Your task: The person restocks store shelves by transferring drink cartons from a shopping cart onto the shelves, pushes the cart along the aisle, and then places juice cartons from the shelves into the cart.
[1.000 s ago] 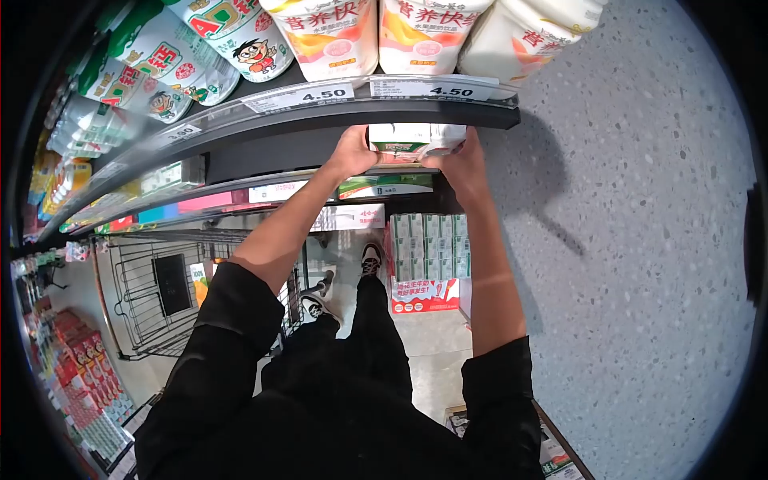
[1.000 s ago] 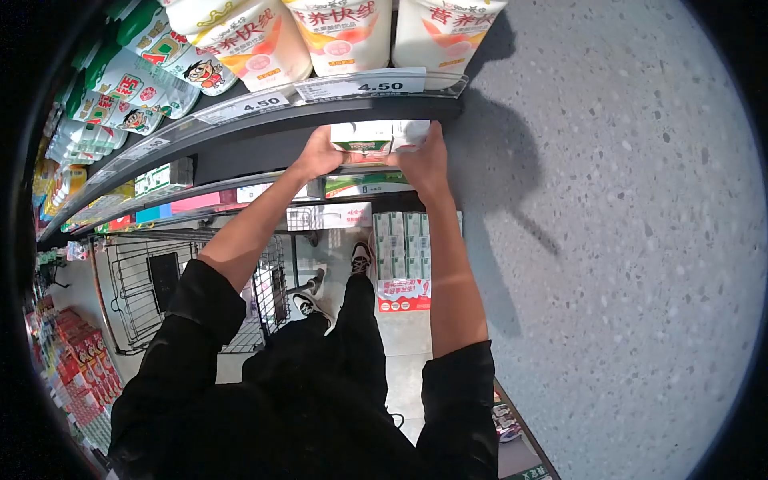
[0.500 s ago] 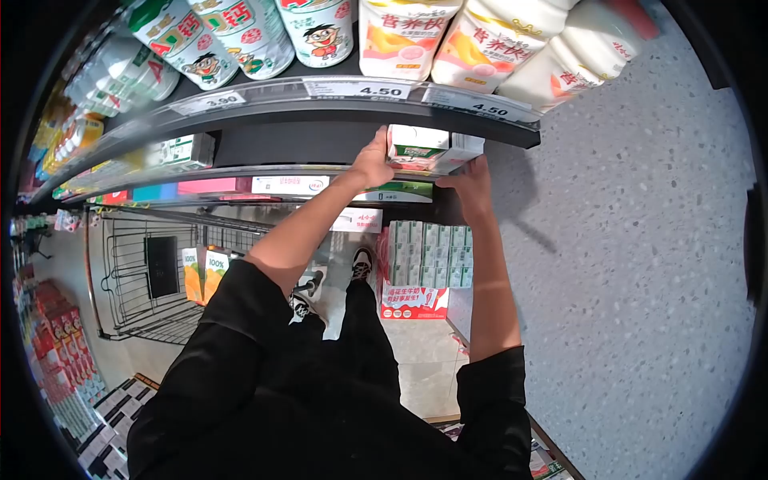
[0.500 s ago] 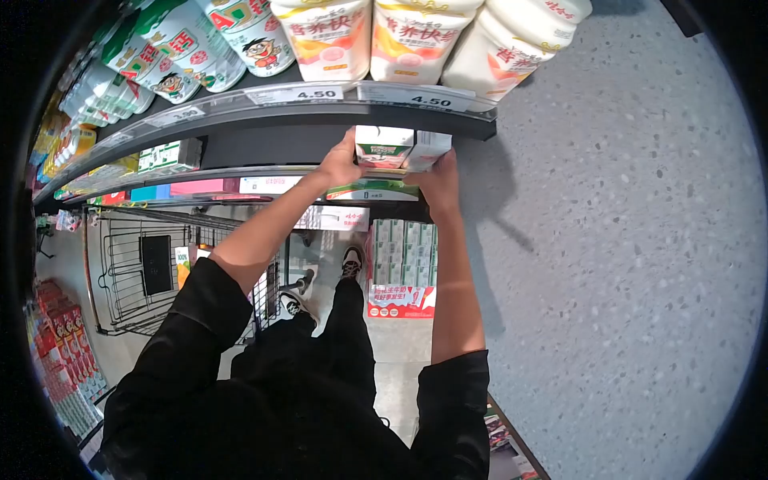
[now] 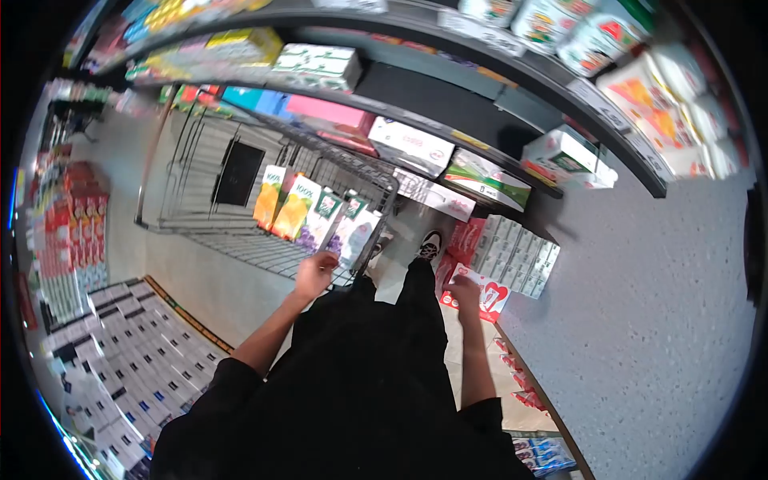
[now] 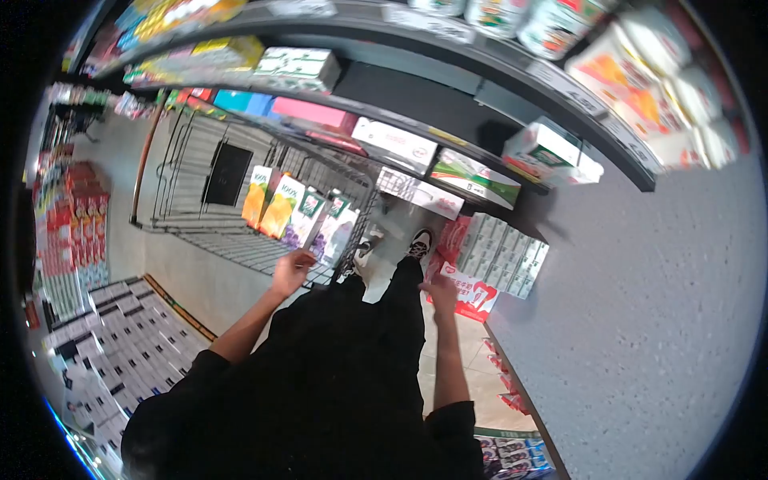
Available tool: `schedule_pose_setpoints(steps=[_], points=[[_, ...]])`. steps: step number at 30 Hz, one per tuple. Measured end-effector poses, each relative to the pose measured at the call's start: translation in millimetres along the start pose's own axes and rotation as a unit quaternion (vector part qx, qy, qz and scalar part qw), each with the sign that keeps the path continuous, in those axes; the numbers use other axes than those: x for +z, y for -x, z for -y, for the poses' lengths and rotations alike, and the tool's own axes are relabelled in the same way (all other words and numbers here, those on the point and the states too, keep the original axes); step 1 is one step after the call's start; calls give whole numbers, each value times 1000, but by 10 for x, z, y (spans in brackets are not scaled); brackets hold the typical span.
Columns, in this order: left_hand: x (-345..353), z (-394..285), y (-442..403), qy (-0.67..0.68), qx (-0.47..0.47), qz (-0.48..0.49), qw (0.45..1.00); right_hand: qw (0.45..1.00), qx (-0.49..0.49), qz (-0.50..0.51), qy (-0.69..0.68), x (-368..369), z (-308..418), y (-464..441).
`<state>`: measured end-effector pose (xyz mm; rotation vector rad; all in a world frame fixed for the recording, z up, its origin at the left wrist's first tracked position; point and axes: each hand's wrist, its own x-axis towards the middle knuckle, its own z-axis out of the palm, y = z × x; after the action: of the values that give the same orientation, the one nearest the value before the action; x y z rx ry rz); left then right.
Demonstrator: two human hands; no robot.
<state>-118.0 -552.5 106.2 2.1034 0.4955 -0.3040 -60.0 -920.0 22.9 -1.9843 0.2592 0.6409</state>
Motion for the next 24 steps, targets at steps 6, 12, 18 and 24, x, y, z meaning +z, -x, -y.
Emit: schedule_pose_setpoints(steps=[6, 12, 18, 24], points=[[-498, 581, 219, -199, 42, -60, 977, 987, 80, 51, -128, 946, 893, 222], [-393, 490, 0, -273, -26, 50, 960, 995, -71, 8, -72, 1457, 1469, 106], [-428, 369, -186, -292, -57, 186, 936, 993, -96, -36, 61, 1744, 1430, 301], [-91, 629, -491, -272, -101, 240, 926, 969, -106, 16, 224, 1945, 1343, 505]])
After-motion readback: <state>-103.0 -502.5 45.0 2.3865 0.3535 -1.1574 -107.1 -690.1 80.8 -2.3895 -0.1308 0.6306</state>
